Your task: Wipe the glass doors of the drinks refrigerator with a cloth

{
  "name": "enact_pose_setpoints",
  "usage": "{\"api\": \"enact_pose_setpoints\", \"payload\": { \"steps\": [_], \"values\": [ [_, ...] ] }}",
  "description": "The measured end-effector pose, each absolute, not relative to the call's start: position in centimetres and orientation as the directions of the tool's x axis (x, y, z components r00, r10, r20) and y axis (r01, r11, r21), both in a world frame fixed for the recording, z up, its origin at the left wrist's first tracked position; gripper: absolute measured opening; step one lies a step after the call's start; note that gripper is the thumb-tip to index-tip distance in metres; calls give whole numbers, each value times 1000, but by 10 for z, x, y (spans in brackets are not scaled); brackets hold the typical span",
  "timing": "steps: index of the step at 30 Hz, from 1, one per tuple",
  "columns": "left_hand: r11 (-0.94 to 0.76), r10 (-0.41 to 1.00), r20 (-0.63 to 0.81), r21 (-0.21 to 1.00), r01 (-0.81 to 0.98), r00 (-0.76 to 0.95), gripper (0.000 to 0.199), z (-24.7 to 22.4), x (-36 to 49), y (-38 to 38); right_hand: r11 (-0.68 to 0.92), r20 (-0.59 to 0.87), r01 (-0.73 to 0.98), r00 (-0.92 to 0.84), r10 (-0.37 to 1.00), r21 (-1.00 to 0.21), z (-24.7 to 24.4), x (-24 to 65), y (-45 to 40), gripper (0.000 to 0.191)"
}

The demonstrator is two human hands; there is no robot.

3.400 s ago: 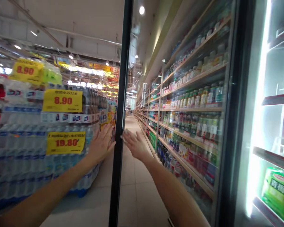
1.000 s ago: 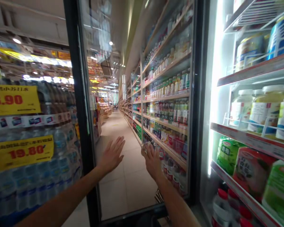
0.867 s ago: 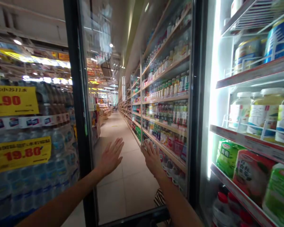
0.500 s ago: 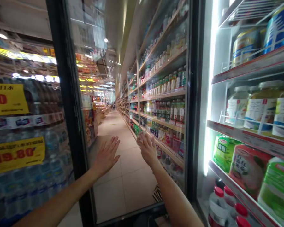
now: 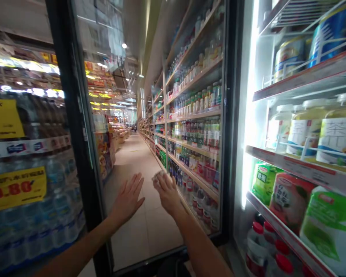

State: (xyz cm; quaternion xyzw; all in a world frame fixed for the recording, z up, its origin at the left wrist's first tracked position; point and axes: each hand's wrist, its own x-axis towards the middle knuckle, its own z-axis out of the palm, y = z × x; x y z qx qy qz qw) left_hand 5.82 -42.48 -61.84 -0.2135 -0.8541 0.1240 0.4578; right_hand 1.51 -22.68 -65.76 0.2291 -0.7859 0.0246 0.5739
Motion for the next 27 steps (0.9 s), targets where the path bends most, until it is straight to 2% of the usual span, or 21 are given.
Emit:
{"api": "enact_pose_setpoints", "payload": {
  "steps": [2, 4, 6, 10, 12, 14, 18, 20, 22, 25, 27],
  "values": [
    [877, 481, 725, -409, 254, -493, 60, -620, 58, -426, 855, 883, -412, -203, -423, 315, -664, 17, -231, 51],
    [877, 480, 722, -406, 257, -498, 60, -621, 58, -427, 879, 897, -382, -216, -385, 285, -666, 15, -215, 50],
    [881, 473, 723, -396, 259, -503, 60, -622, 59, -426, 942, 937, -302, -265, -229, 144, -664, 11, -186, 49],
    [900, 435, 746, -356, 251, -504, 62, -625, 62, -419, 960, 921, -85, -314, 229, -268, -660, 5, -135, 51],
    [881, 473, 734, -379, 284, -487, 61, -626, 63, -412, 948, 910, -62, -305, 280, -313, -662, 7, -133, 52],
    [833, 552, 691, -434, 343, -466, 59, -627, 63, -402, 972, 939, -115, -304, 162, -205, -669, 11, -148, 52],
    [812, 583, 652, -460, 359, -484, 60, -629, 59, -387, 939, 913, -302, -312, -264, 168, -691, 19, -184, 54],
    [815, 579, 643, -461, 350, -501, 61, -629, 57, -386, 917, 881, -330, -336, -334, 223, -700, 19, -181, 55],
    [802, 597, 621, -478, 357, -508, 60, -628, 55, -388, 955, 907, -273, -363, -211, 113, -702, 15, -163, 54],
    [796, 604, 610, -485, 362, -513, 60, -628, 56, -390, 967, 932, -149, -330, 148, -207, -696, 6, -129, 56],
    [810, 586, 621, -467, 354, -520, 60, -628, 58, -388, 928, 910, -127, -279, 306, -351, -691, 1, -122, 59]
  ]
}}
